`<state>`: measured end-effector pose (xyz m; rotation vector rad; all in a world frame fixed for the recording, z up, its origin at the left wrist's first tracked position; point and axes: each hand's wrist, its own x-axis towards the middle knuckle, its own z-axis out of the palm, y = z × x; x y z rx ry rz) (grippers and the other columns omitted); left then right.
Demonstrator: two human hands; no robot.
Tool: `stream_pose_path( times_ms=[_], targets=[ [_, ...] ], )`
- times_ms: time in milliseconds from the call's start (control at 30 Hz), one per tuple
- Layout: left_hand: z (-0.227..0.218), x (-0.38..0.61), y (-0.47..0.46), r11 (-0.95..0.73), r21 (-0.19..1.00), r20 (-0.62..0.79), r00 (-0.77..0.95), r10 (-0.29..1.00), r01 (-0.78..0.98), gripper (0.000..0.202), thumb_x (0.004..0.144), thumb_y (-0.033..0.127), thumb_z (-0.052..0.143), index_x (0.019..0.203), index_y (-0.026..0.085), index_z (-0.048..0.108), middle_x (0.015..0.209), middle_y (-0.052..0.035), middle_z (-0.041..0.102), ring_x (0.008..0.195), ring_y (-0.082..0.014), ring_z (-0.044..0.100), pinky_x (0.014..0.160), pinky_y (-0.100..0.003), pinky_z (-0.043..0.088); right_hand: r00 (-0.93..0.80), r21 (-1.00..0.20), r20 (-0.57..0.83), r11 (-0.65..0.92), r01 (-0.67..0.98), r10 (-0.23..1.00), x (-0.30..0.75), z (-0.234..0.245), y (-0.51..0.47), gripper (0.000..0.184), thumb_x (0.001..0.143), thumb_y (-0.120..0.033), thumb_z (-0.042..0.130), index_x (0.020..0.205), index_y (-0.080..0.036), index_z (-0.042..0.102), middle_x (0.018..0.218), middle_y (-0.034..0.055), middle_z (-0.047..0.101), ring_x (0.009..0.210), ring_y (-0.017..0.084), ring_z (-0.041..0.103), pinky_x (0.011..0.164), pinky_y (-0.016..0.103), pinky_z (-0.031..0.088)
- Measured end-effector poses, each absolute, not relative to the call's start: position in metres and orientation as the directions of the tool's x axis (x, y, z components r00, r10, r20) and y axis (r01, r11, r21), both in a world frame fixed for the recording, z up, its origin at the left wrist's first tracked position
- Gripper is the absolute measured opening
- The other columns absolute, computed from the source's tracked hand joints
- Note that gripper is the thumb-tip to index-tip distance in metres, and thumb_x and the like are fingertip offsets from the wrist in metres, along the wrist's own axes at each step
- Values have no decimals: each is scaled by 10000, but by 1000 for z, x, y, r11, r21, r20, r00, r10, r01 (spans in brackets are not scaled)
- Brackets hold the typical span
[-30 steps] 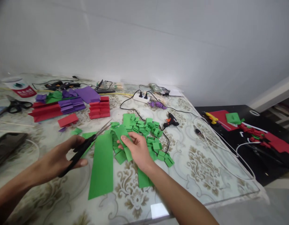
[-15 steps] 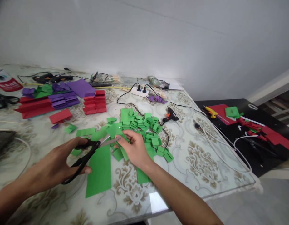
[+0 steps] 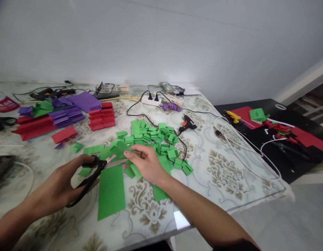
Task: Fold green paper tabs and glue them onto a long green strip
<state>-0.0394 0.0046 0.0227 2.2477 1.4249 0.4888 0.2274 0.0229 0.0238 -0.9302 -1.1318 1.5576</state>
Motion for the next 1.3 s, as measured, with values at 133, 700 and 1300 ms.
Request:
stream_pose_path(
  times_ms=[133,700,1300],
  targets=[
    [25,-39,5,-398,528,68,429,901,751,378,901,454,637,1205,259,526,1156,-91,731,1026,-301,722,864,-391,593,-266,-956,-27,-103,-276,964,228,25,24,277,799,-466,793,752,-211,694,683,-23,647,618,163,697,598,256,502],
    [33,-35,3,-326,609,-14,421,907,723,380,891,491,649,1157,228,579,1127,-87,741,988,-278,712,831,-350,581,-248,-985,-4,-47,-168,969,229,23,24,321,833,-504,763,732,-212,676,687,-2,660,654,168,643,595,262,430],
    [36,-30,1,-312,635,-64,451,890,707,285,915,463,610,1042,208,597,973,-38,731,868,-221,685,768,-293,541,-204,-989,1,-30,-148,979,227,22,24,280,839,-463,758,739,-208,700,690,-8,635,681,177,654,688,297,546]
  ],
)
